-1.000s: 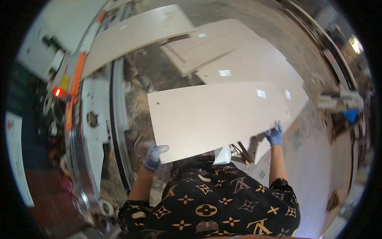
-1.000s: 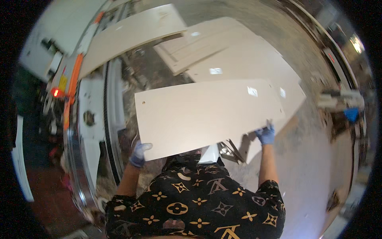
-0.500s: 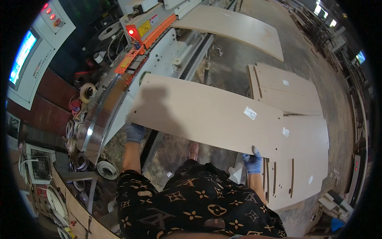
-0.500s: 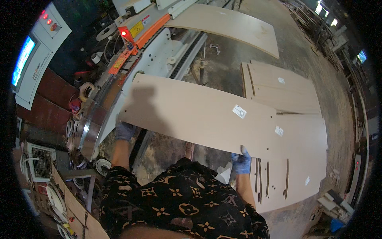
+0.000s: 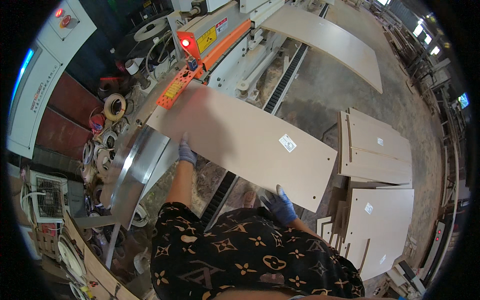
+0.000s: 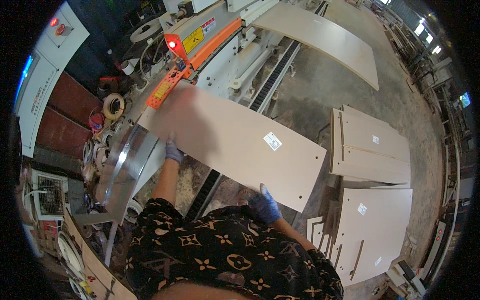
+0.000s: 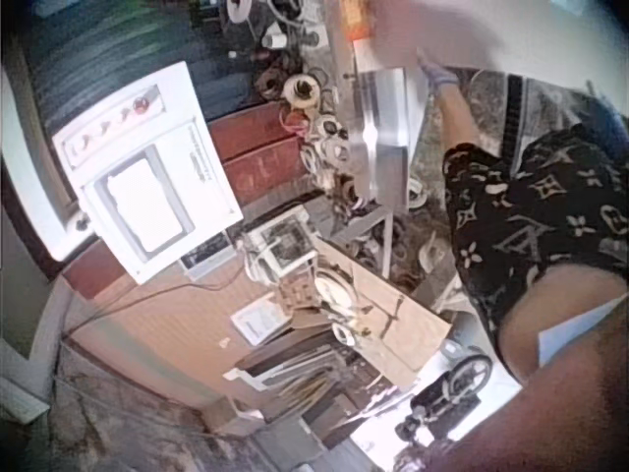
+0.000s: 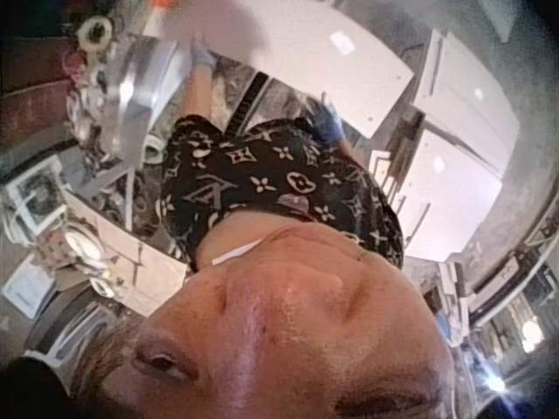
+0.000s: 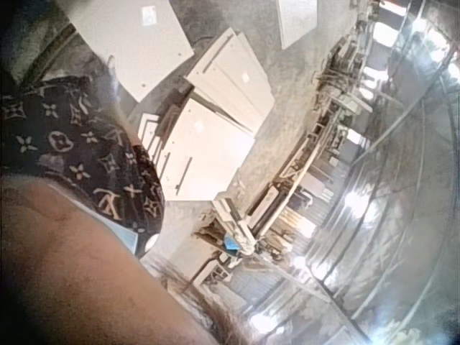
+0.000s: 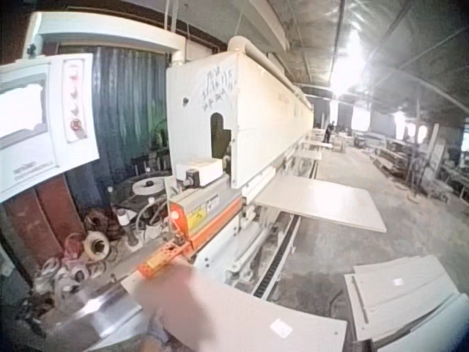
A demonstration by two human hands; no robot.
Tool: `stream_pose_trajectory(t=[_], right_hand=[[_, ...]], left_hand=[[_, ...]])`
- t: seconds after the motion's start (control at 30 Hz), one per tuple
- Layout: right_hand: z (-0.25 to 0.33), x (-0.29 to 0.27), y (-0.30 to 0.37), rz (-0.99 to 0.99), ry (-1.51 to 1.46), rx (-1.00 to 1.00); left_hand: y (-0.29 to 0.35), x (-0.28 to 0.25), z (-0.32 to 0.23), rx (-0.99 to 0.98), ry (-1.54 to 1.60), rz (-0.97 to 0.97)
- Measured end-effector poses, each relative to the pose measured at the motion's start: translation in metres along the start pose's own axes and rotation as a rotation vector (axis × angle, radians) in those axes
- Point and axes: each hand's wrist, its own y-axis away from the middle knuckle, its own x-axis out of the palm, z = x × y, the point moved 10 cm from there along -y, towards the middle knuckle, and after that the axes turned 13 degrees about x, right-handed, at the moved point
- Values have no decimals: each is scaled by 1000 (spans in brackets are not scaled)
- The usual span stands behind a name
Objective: The person picks up large flat wood panels from a stack and places them one by one onto a conveyor belt. The person repeats this process for multiple panels, moving them from the floor to the machine.
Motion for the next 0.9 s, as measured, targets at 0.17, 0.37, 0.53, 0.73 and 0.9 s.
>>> stream_pose_trajectory(t=[0.17,0.37,0.53,0.73,0.9], right_hand=[[7,2,-8,-84,-69,47],[31,20,-9,-119,-147,-35],[112,24,-37,87,-285,-110],[197,-13,-58,-54,-205,-268],[191,-137,53,-494,-88,-639]], left_hand=[[-21,-18,6,85,-109,-169],[-45,18,15,73,-129,20],[-85,87,51,-173,101,156],[-130,185,79,-263,-192,246],[-85,206,56,-19,-428,-18]])
